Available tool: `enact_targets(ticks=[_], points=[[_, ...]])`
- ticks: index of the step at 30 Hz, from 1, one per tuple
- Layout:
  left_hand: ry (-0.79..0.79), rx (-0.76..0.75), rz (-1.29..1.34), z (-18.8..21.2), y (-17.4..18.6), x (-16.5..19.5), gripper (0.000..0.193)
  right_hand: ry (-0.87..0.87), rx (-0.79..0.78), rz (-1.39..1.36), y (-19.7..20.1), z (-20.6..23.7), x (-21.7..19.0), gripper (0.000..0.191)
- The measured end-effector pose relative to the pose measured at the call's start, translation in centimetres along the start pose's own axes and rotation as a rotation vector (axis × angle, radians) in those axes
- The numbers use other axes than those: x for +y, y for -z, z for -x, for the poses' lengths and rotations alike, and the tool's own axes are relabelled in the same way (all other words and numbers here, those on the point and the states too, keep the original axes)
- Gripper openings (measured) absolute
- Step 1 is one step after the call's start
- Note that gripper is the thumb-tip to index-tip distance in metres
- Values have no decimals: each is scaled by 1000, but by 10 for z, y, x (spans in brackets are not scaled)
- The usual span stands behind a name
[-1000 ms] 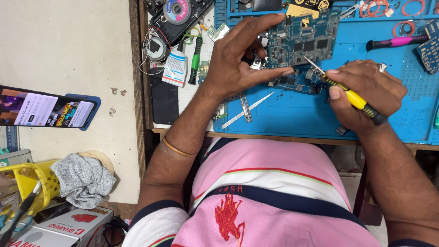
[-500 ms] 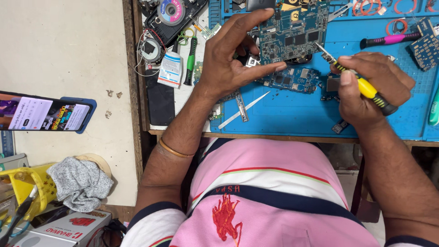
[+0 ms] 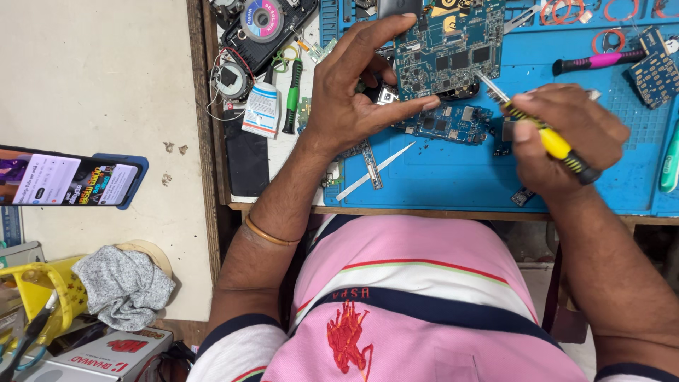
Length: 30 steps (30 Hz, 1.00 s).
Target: The person holds a blue circuit board on a blue repair mat and uses a yellow-handled screwdriver to work on components on the board, repositioning and turning the board repeatedly while prying and unscrewing at different points. Other boards and tools lie on the mat around the work area.
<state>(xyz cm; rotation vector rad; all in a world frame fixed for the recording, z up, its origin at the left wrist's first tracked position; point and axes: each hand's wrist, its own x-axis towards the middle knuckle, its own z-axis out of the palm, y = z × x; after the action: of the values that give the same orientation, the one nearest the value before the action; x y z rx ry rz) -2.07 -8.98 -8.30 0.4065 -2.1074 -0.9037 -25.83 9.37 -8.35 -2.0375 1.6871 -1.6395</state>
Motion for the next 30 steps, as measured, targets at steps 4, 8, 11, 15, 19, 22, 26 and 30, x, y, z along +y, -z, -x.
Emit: enact_targets(ticks=[4,8,11,15,19,22,26,30], points=[[4,7,-5,1,0,0,88,-17,7,38,1,5,1,20],[-6,8,-2,1,1,1,87,-36,22,86,4,2,1,18],[-1,19,-34,1,1,2,86,-36,11,-37,-5,0,-3,19],[-1,11,-1,3,0,1,85,3,-64,3,-7,-3,-8,20],[-15,3,1,1,-2,-1,85,-2,-71,-7,-4,-5,-7,15],[-1,1,-1,3,-1,0,84,-22,-40,-37,-5,-4,-7,17],[-31,-1,-42,2,-2,-1,83,-20,-71,-10,-7,-3,-6,19],[-50,11,-48,0,-4,-3,84,-16,-80,-31,-5,-5,-8,12]])
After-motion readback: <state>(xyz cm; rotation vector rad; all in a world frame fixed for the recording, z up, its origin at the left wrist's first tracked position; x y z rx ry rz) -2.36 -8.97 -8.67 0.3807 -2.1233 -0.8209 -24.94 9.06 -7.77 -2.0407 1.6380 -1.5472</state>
